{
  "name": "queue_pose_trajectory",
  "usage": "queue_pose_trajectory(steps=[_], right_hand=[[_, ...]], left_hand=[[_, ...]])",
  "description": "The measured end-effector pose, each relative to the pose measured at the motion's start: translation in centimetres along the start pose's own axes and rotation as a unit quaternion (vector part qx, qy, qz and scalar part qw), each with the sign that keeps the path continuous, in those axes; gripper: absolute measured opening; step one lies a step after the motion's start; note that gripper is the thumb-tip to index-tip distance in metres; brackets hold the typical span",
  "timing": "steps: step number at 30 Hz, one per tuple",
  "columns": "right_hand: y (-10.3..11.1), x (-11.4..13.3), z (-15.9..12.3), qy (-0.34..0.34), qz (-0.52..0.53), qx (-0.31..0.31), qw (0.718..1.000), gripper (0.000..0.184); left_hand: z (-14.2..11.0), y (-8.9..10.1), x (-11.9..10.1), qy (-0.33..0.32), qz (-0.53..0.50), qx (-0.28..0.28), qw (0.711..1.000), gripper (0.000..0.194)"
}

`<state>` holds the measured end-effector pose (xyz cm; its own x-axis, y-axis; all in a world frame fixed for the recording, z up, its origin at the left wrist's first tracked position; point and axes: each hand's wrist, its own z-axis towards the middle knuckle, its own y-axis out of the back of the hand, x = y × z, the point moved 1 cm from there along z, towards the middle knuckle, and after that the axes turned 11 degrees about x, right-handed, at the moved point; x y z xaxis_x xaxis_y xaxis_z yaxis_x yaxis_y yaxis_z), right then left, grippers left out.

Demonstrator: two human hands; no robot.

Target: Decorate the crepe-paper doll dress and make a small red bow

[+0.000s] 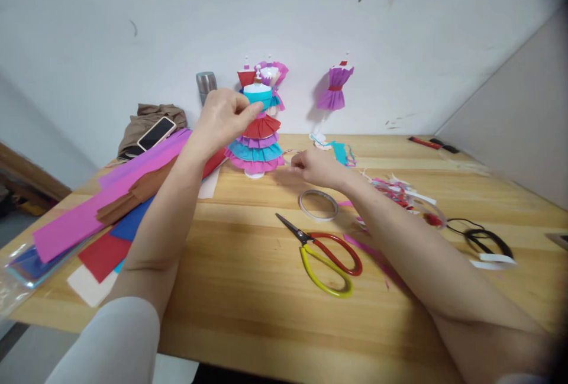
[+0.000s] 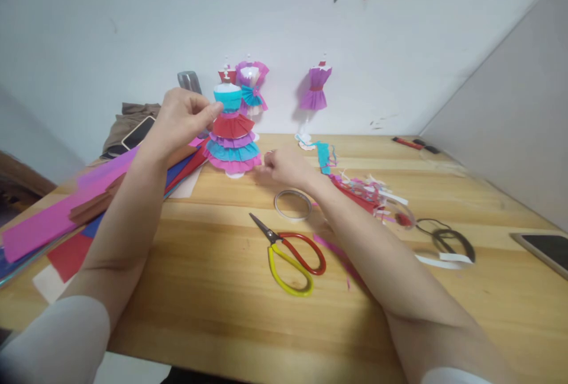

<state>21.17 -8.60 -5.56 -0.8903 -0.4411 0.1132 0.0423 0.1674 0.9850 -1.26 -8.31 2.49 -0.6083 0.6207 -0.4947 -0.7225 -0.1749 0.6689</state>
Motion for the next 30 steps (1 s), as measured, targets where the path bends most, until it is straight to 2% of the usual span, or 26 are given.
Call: queue_pose_trajectory(steps=[3,6,7,9,11,16,20,23,27,30], right_hand=[[0.1,-0.3,-0.2,-0.007,0.007,0.029,1.000,0.035],[-0.3,-0.1,-0.7,0.021,0.015,0.078,0.997,0.033],[-0.5,0.1,-0.9,0.038,0.025,0.102,0.994,0.032],[-1.0,0.3,-1.3,0.070,0.055,0.154,0.984,0.031],[-1.5,0.4,-1.4,0.083,0.080,0.170,0.979,0.030],[-1.7,-0.1,-0.5,0.030,0.063,0.090,0.993,0.044],[-1.9,0.6,0.5,-0.043,0.067,0.005,0.997,0.051],[-2.7,1.3,1.1,-0.113,0.085,-0.019,0.990,0.060],[-3.6,1.6,1.2,-0.144,0.067,-0.041,0.986,0.045],[-3.8,1.7,1.1,-0.140,0.060,-0.061,0.986,0.039]], left_hand=[[0.3,0.1,0.9,0.067,0.074,0.038,0.994,0.046],[0.6,0.8,2.8,0.112,0.099,0.043,0.988,0.045],[0.6,1.2,3.6,0.120,0.107,0.044,0.986,0.047],[0.5,1.8,5.0,0.117,0.106,0.081,0.984,0.046],[0.2,2.2,5.9,0.107,0.098,0.112,0.983,0.042],[-0.6,2.6,5.1,0.158,0.194,0.205,0.946,0.048],[-0.6,2.5,4.5,0.130,0.204,0.183,0.953,0.050],[-0.4,2.4,5.3,0.126,0.178,0.165,0.962,0.047],[-0.2,2.3,6.5,0.090,0.132,0.141,0.977,0.043],[0.1,2.1,6.9,0.097,0.140,0.135,0.976,0.042]])
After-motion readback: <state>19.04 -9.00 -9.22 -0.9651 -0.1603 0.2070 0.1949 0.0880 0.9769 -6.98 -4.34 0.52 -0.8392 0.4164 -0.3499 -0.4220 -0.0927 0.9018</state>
